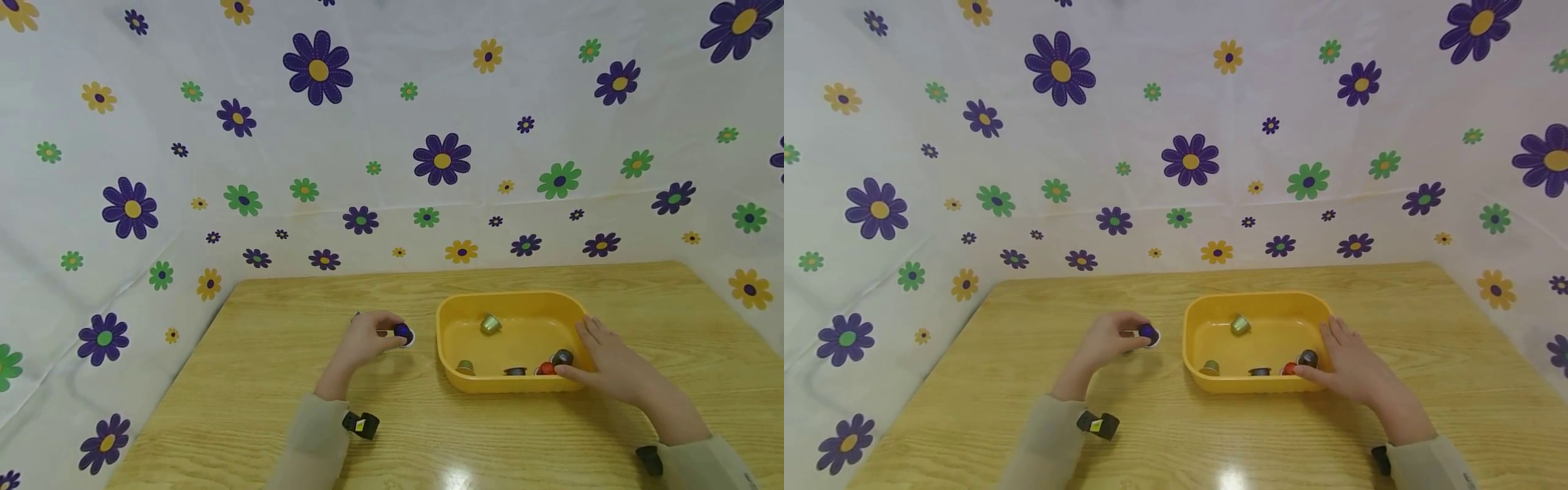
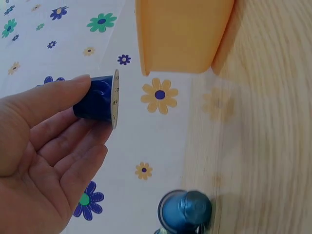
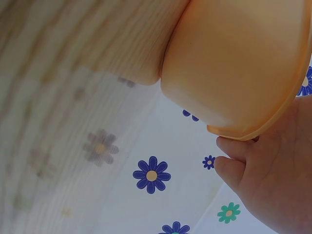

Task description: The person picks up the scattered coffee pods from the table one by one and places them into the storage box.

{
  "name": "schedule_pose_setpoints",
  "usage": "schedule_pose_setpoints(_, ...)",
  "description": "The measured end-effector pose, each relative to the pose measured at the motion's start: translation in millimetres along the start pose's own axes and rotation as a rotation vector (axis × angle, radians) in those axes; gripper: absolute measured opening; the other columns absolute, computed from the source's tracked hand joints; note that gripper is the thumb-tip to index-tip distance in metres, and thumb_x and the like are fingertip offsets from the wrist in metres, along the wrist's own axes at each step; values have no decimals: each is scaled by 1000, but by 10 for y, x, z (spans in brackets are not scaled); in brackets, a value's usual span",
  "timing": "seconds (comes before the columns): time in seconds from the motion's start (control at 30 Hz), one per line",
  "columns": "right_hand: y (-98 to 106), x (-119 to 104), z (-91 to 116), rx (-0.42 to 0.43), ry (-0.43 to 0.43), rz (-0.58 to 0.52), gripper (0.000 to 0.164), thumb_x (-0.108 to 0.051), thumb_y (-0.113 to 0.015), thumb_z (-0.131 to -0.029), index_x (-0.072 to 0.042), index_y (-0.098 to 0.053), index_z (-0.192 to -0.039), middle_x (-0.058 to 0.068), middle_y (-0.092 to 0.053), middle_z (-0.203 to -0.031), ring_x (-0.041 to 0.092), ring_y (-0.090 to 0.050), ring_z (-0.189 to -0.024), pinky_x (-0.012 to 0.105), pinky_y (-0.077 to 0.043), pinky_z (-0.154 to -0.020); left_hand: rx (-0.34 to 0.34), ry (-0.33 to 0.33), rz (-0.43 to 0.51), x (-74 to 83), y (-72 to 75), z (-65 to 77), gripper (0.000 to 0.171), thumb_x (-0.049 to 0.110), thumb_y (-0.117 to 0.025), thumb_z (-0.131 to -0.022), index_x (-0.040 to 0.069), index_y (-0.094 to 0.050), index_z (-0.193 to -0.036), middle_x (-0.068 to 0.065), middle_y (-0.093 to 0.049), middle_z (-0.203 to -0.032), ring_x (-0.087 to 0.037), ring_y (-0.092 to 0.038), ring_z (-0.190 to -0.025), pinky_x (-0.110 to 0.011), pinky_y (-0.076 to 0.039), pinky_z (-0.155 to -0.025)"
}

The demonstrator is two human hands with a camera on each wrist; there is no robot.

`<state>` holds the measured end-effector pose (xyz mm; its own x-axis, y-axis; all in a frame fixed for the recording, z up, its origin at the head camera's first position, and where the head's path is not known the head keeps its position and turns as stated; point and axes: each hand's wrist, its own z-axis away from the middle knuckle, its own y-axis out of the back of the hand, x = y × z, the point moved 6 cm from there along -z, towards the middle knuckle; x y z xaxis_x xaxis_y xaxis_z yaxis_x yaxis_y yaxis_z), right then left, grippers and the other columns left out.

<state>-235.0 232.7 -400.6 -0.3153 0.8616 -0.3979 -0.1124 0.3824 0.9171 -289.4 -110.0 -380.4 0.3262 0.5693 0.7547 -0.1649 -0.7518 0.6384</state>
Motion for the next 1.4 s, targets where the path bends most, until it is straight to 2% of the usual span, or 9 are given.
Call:
schedule_pose_setpoints(0.2,0,-7,0,0,-3,8,92,-52,-54,-81,18,-20,-131,36,-11,-136,48,-10,-124,58,-12,-98,-41,-22,25,104,-133,-54,30,13,-67,-79,1,-62,-106,-9,-62,-99,-22,-57,-95,-33,-46,-83)
schedule_pose_setpoints(0.67,11,-13,8,-8,-11,0,92,-52,-53,-81,18,-19,-131,36,-10,-137,47,-8,-125,58,-12,-98,-64,-80,49,353,-424,-228,27,14,-67,-79,4,-63,-104,-6,-62,-100,-19,-57,-96,-32,-46,-82)
schedule_pose_setpoints(0.93,5,-6,8,-12,-18,-10,93,-53,-52,-81,17,-18,-132,35,-9,-137,46,-7,-126,58,-11,-98,-80,-80,60,418,-533,-287,27,14,-67,-79,5,-63,-104,-5,-62,-99,-16,-57,-94,-23,-46,-80)
schedule_pose_setpoints(1.23,4,-3,4,-10,-18,3,93,-53,-53,-81,17,-19,-132,35,-10,-137,47,-8,-126,58,-12,-98,-80,-90,48,476,-621,-327,26,10,-68,-78,1,-63,-102,-8,-62,-96,-18,-58,-91,-28,-47,-79)
schedule_pose_setpoints(1.4,3,14,16,-18,-23,-18,94,-54,-53,-81,17,-18,-132,35,-9,-137,47,-7,-125,59,-11,-97,-86,-73,56,466,-654,-330,28,11,-68,-78,1,-62,-104,-7,-62,-99,-18,-57,-93,-26,-47,-79)
